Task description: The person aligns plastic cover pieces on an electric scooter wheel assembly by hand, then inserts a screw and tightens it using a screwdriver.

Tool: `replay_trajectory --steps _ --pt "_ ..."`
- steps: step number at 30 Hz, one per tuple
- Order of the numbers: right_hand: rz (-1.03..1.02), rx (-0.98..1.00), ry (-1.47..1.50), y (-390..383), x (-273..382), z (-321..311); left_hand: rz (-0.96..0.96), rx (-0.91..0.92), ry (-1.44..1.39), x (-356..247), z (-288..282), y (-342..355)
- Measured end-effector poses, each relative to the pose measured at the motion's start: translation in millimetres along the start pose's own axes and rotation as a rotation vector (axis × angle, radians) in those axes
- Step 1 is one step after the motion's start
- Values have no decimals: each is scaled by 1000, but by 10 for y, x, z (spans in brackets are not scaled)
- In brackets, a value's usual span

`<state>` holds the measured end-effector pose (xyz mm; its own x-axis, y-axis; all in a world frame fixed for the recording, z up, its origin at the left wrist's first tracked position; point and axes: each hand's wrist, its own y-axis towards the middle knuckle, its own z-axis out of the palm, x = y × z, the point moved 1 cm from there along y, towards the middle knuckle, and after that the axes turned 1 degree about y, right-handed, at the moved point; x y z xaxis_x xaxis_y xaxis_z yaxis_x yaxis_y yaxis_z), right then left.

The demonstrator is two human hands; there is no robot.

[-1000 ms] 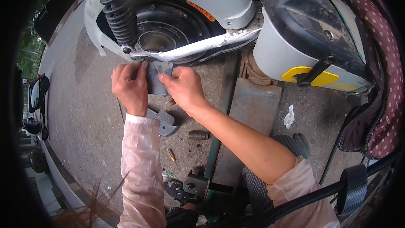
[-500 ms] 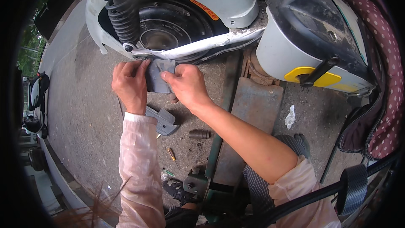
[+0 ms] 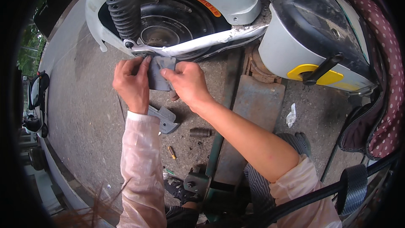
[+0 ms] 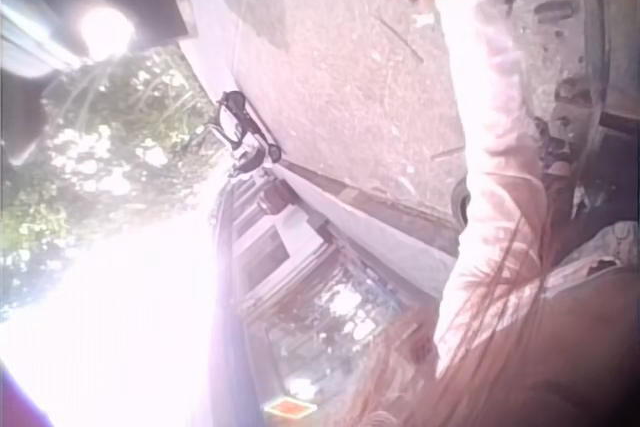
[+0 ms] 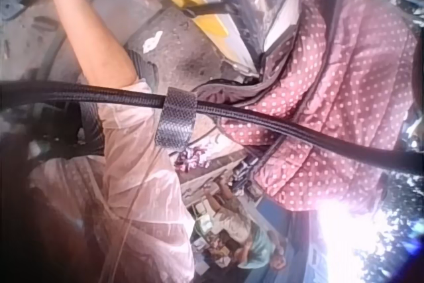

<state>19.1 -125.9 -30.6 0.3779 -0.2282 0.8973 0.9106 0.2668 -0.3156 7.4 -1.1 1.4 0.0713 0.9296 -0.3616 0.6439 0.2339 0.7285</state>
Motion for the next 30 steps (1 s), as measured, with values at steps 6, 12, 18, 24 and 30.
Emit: replay_trajectory --steps 6,12,18,24,30 --pt "-28 13 -2 8 -13 2 -286 64 -173 30 -6 2" --pt "-50 5 -44 7 -20 18 -45 -7 -51 0 27 -11" --pt "-58 -12 -68 11 -7 5 20 -16 -21 43 7 19" --pt "-63 -16 -90 8 -11 6 162 -20 63 43 20 32" --pt "-57 -27 -62 3 -7 16 312 -39 88 58 40 27"
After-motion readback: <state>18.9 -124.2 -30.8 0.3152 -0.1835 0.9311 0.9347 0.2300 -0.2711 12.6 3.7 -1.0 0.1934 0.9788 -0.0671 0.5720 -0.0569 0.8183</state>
